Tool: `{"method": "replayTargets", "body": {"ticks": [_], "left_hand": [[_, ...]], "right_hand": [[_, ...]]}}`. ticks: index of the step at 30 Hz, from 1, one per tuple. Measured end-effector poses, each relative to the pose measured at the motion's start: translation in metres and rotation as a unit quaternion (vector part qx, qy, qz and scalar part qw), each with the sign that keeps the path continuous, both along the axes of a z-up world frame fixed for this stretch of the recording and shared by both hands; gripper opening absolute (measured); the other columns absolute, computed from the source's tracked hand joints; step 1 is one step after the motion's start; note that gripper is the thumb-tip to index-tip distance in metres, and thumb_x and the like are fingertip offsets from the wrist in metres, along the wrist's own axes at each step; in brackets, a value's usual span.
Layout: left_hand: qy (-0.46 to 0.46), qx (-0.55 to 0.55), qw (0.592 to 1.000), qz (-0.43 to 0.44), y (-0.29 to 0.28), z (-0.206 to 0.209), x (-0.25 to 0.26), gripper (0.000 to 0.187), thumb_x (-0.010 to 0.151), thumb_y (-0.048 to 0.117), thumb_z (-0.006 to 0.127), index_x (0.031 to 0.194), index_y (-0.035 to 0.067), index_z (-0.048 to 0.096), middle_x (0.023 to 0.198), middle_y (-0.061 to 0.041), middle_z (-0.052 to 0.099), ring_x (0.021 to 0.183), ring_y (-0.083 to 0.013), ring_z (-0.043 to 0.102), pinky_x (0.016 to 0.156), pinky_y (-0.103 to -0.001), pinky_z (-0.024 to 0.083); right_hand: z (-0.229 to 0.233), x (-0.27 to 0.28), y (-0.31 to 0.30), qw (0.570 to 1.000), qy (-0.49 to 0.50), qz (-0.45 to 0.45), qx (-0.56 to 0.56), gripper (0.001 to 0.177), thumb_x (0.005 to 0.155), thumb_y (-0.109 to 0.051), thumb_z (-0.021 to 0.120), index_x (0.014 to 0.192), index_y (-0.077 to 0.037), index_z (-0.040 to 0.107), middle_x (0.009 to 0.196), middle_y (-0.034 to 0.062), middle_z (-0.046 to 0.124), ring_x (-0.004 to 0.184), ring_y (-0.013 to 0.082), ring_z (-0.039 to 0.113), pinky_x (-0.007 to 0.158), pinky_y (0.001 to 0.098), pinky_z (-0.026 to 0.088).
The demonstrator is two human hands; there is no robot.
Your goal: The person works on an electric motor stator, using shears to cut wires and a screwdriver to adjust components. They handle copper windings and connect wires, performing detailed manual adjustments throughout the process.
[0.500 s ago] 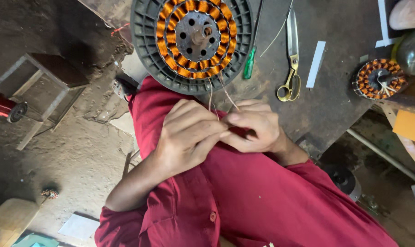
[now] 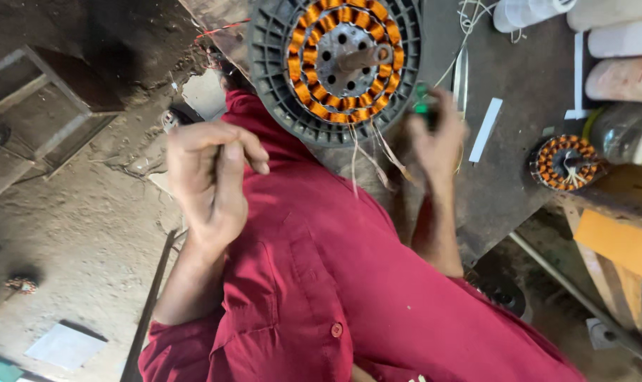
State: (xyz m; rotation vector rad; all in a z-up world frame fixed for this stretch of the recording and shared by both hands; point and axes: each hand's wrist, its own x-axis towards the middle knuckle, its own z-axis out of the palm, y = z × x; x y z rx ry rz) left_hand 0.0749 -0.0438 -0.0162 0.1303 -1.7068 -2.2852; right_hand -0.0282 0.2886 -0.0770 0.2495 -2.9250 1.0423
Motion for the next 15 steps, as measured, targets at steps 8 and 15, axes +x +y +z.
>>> {"method": "replayTargets", "body": {"ticks": [8,15], "left_hand": [[-0.02,-0.186,0.982,-0.013,-0.007,-0.005,-0.024,0.025,0.089,-0.014,0.048,0.1,-0.001,0.066,0.101,-0.011,0.059,0.087,-0.018,0.058,0.078,-0.028,0.044],[0.065,-0.359,0.931,0.017,0.018,-0.006,-0.04,0.04,0.081,0.009,0.074,0.12,0.005,0.068,0.11,-0.015,0.052,0.104,-0.0319,0.054,0.089,-0.041,0.045]], "right_hand": [[0.088,0.004,0.042,0.988,0.118,-0.03,-0.098,0.012,0.111,-0.006,0.07,0.111,0.003,0.063,0.09,0.0039,0.056,0.071,0.0106,0.052,0.061,0.0238,0.038],[0.016,-0.012,0.012,0.971,-0.004,-0.02,-0.238,0.008,0.105,-0.005,0.06,0.108,-0.002,0.052,0.099,0.0042,0.065,0.073,0.0116,0.065,0.063,0.0271,0.053]]}}
